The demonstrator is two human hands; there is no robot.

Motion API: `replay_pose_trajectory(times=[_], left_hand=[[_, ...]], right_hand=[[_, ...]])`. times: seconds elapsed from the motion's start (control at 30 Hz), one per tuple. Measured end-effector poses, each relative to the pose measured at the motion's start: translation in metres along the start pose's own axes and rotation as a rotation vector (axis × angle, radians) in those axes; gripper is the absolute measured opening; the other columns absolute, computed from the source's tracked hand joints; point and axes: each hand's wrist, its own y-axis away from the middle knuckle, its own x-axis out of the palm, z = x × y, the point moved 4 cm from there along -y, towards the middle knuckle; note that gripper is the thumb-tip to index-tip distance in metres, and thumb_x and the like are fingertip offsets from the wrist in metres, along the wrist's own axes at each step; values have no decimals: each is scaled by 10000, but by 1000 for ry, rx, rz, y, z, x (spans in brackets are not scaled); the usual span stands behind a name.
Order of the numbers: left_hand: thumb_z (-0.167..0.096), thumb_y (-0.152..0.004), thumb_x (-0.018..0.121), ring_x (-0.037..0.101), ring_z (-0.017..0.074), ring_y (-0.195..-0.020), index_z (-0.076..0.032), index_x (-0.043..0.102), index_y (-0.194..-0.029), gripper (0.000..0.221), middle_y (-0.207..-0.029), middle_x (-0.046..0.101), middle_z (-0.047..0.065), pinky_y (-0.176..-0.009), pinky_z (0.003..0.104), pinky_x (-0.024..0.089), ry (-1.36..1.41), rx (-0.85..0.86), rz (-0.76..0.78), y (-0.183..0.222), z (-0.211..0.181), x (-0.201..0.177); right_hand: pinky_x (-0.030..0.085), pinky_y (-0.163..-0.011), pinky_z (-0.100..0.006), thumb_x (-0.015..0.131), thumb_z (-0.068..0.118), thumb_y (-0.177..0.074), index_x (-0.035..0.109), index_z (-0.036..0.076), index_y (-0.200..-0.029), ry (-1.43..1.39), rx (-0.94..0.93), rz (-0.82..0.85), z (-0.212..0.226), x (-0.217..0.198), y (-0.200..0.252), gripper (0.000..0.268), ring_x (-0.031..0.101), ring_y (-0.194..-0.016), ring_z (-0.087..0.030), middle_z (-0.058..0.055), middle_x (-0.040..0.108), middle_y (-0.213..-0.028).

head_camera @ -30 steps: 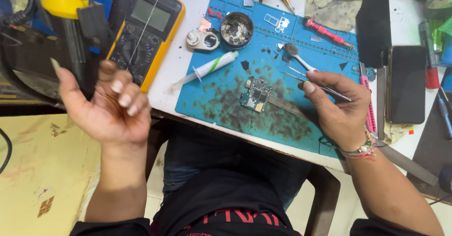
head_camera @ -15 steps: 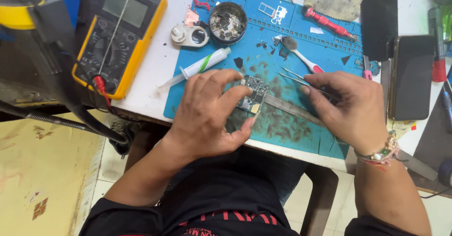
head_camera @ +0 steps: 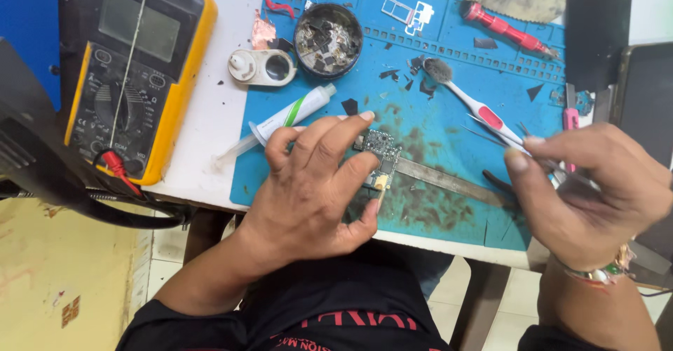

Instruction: The person applies a substance from a syringe to a circuit board and uses a hot air tool while holding a component with tweezers, then uses a screwdriver on a small metal object.

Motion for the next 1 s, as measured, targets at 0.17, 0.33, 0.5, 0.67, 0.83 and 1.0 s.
replay_pose_trajectory(times=[0.17,0.33,0.5,0.67,0.83,1.0], left_hand=[[-388,-846,745,433,262,-1377,-123,627,-1163,430,-1506,472,122,-1119,464,242,-5,-25,-2,-1,3,0],[-397,-847,741,428,254,-1386,-122,631,-1150,424,-1507,475,124,-1110,466,233,9,-54,-14,-1,5,0],[-410,-856,735,421,266,-1391,-115,639,-1175,446,-1519,465,133,-1112,468,227,19,-79,3,0,7,1],[-416,-872,725,411,274,-1389,-106,639,-1179,445,-1528,452,147,-1108,471,228,11,-78,12,1,8,4],[-424,-891,710,411,271,-1391,-105,650,-1173,429,-1533,451,151,-1113,471,228,-14,-82,27,2,9,5],[-423,-901,705,410,271,-1392,-95,658,-1178,432,-1530,456,157,-1114,470,228,-8,-80,30,1,9,6]], right_hand=[[484,-623,-274,818,-19,-892,726,-51,-953,81,-68,139,5,20,-17,115,658,-693,-173,-148,712,-828],[527,-674,-265,799,-17,-916,715,-29,-1058,-50,16,165,12,27,-22,164,701,-755,-191,-143,724,-907],[552,-733,-286,792,-9,-851,685,-18,-1022,-258,-39,228,11,41,-16,202,729,-890,-264,-149,718,-994],[553,-669,-276,823,-4,-834,714,-7,-979,-226,-87,219,6,44,-11,181,719,-760,-194,-98,709,-864],[532,-628,-276,840,-9,-802,713,7,-949,-208,-163,243,9,47,-12,194,702,-742,-192,-103,690,-826],[527,-625,-283,853,1,-783,714,3,-947,-198,-174,252,9,50,-13,215,698,-741,-198,-106,690,-827]])
